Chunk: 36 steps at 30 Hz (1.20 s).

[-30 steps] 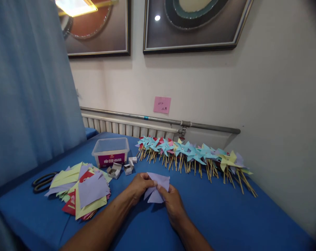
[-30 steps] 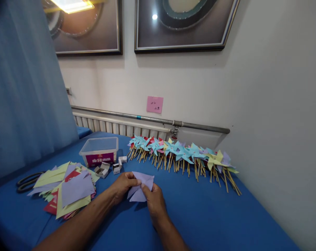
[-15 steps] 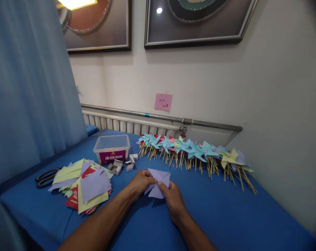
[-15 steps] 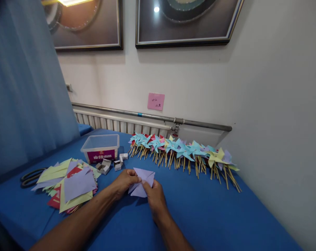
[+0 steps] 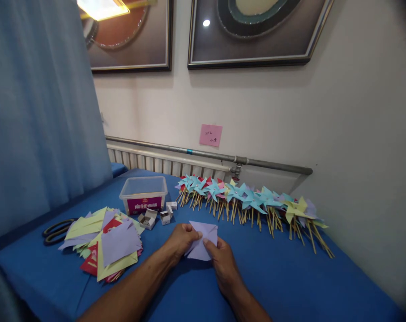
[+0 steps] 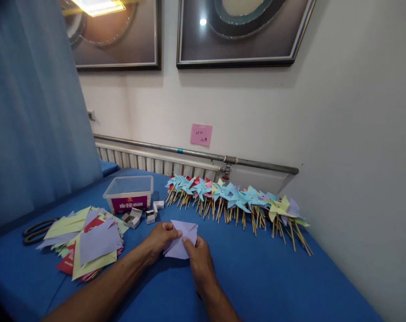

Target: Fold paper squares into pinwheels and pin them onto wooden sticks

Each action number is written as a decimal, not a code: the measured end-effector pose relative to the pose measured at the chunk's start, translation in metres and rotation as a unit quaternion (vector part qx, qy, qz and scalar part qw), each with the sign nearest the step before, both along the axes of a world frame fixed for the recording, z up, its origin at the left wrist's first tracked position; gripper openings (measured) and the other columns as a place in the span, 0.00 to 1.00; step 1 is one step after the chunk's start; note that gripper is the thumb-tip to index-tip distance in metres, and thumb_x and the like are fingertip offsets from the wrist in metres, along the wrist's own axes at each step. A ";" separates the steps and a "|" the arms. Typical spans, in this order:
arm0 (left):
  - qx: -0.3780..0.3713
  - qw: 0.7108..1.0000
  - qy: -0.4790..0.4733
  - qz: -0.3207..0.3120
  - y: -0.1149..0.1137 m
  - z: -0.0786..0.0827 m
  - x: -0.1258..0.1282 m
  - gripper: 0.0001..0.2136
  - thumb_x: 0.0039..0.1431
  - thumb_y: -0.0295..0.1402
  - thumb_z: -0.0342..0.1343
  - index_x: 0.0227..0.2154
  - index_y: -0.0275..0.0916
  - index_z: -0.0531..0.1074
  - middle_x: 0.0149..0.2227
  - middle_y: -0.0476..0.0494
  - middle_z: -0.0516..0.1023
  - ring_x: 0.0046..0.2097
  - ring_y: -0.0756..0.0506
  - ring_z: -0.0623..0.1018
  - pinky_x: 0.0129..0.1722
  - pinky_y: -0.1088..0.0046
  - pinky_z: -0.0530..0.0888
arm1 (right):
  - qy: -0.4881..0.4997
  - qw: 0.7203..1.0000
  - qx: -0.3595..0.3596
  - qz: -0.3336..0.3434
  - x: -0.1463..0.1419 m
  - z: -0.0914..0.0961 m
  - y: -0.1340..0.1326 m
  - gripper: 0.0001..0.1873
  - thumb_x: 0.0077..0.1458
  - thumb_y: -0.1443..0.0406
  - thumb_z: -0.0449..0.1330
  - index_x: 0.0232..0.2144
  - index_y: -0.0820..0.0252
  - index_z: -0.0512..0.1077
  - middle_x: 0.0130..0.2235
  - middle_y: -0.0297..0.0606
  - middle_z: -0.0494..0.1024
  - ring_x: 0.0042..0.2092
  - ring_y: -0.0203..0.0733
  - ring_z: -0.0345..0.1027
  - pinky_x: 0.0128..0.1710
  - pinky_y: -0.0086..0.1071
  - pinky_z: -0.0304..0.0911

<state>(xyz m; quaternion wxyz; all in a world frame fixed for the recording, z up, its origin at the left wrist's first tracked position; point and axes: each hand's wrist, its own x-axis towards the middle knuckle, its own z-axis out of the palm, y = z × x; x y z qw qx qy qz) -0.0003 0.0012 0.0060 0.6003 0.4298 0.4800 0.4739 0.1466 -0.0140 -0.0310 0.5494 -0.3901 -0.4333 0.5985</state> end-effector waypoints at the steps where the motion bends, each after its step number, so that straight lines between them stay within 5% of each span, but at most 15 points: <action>1: -0.001 1.000 -0.004 -0.002 0.000 -0.001 0.000 0.17 0.34 0.41 0.71 0.19 0.39 0.68 0.18 0.50 0.71 0.21 0.51 0.66 0.24 0.73 0.60 | -0.004 1.000 -0.002 -0.007 0.000 -0.002 0.001 0.28 0.44 0.49 0.75 0.42 0.61 0.82 0.35 0.42 0.87 0.35 0.52 0.81 0.38 0.40 0.75; 20: 0.006 1.000 0.002 0.006 0.001 0.000 0.001 0.13 0.38 0.33 0.70 0.18 0.38 0.69 0.18 0.51 0.71 0.20 0.52 0.66 0.24 0.73 0.62 | -0.041 0.999 0.008 -0.024 0.000 -0.011 0.008 0.29 0.44 0.46 0.74 0.40 0.61 0.82 0.31 0.40 0.86 0.33 0.51 0.80 0.34 0.37 0.72; 36: 0.010 0.999 0.049 -0.016 0.004 -0.006 0.001 0.14 0.39 0.33 0.68 0.17 0.40 0.65 0.16 0.54 0.66 0.20 0.53 0.61 0.22 0.74 0.55 | 0.092 0.995 -0.036 0.003 -0.003 0.023 0.000 0.28 0.52 0.39 0.66 0.35 0.57 0.77 0.35 0.42 0.85 0.41 0.53 0.80 0.37 0.40 0.73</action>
